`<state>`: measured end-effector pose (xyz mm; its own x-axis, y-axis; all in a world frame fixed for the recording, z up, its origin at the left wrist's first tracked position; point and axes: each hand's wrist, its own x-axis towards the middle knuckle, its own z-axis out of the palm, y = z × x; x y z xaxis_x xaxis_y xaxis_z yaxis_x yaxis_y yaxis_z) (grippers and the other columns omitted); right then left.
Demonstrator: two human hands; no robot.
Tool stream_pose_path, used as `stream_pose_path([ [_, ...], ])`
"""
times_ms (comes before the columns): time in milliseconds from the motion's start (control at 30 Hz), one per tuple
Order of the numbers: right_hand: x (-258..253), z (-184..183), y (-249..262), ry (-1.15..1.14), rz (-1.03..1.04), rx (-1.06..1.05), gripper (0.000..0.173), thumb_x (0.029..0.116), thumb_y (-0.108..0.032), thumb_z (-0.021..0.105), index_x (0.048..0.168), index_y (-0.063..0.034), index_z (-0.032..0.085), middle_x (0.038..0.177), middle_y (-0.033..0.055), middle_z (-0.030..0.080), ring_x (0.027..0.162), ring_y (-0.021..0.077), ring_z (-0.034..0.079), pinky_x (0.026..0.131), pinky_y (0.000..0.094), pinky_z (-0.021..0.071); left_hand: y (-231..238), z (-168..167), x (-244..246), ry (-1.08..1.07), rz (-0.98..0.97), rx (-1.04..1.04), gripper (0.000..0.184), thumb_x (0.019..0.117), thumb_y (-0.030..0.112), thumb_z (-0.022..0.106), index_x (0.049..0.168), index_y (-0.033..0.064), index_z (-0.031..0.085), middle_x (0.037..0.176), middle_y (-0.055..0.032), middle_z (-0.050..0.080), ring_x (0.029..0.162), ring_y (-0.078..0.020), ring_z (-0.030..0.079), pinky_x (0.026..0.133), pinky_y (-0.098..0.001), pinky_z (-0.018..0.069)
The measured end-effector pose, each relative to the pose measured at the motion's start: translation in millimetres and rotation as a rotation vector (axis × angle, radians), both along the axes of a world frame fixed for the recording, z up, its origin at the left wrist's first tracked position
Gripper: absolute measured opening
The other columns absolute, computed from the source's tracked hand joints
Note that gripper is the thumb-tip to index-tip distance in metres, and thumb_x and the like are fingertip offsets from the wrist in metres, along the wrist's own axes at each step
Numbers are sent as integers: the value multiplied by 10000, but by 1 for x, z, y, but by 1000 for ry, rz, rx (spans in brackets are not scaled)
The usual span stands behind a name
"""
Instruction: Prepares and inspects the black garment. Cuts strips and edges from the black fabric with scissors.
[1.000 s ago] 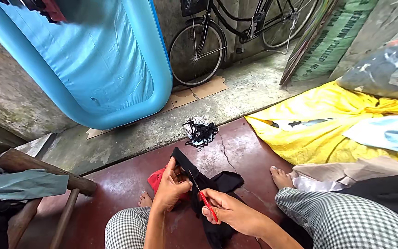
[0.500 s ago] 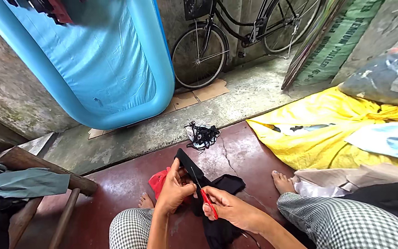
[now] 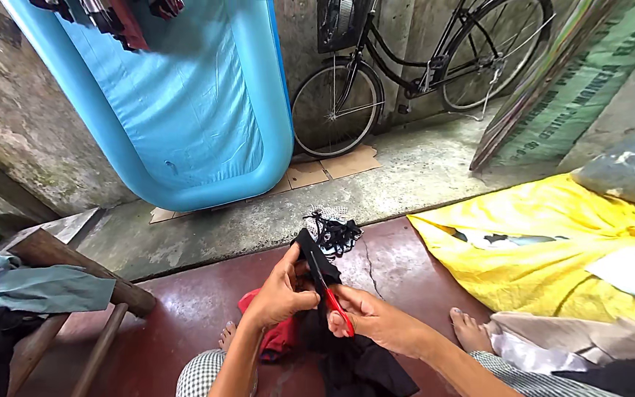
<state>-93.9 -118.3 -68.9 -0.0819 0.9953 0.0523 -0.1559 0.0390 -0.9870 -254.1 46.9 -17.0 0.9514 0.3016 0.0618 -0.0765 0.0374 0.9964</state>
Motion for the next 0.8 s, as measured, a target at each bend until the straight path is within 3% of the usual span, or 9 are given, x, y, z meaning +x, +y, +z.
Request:
stream_pose_path([
  [100,4,2,0,-63,-24,47,478,971,-404,686,1320,-96,576,957,28,694,855,130,677,792,313,576,1,-11,3,-68,2,-58,964,769,-93,730,1580,179,286,1279,-162,629,966,-281,682,847,-440,594],
  [233,5,6,5,-116,-12,73,494,960,-448,689,1320,-125,590,926,13,676,813,103,654,746,289,563,1,-15,-1,-113,121,-96,826,740,-70,752,1480,135,447,1268,-136,598,928,-254,672,803,-430,606],
  [300,5,6,7,-121,-4,80,501,953,-436,704,1330,-128,590,915,6,669,791,89,637,725,273,547,2,-13,-3,-114,117,-69,825,734,-66,756,1481,115,455,1288,-135,604,928,-240,673,810,-414,603],
  [500,1,5,8,-88,20,76,471,951,-395,717,1306,-106,607,966,16,696,843,91,665,765,273,567,2,-17,-10,-119,22,-66,910,733,-58,747,1540,125,370,1311,-137,591,936,-211,667,824,-386,592],
  [700,-7,3,10,-63,4,109,461,936,-368,740,1266,-89,580,947,42,672,825,124,659,746,295,568,-1,-20,-15,-208,-26,-154,1013,720,-92,701,1587,166,246,1458,-144,494,1120,-257,630,928,-434,559],
  [800,-11,3,11,-47,4,111,443,943,-355,732,1264,-87,585,941,46,675,817,127,663,740,296,571,-2,-20,-17,-221,-24,-171,1070,708,-109,699,1600,183,185,1454,-140,500,1145,-263,624,944,-444,553],
])
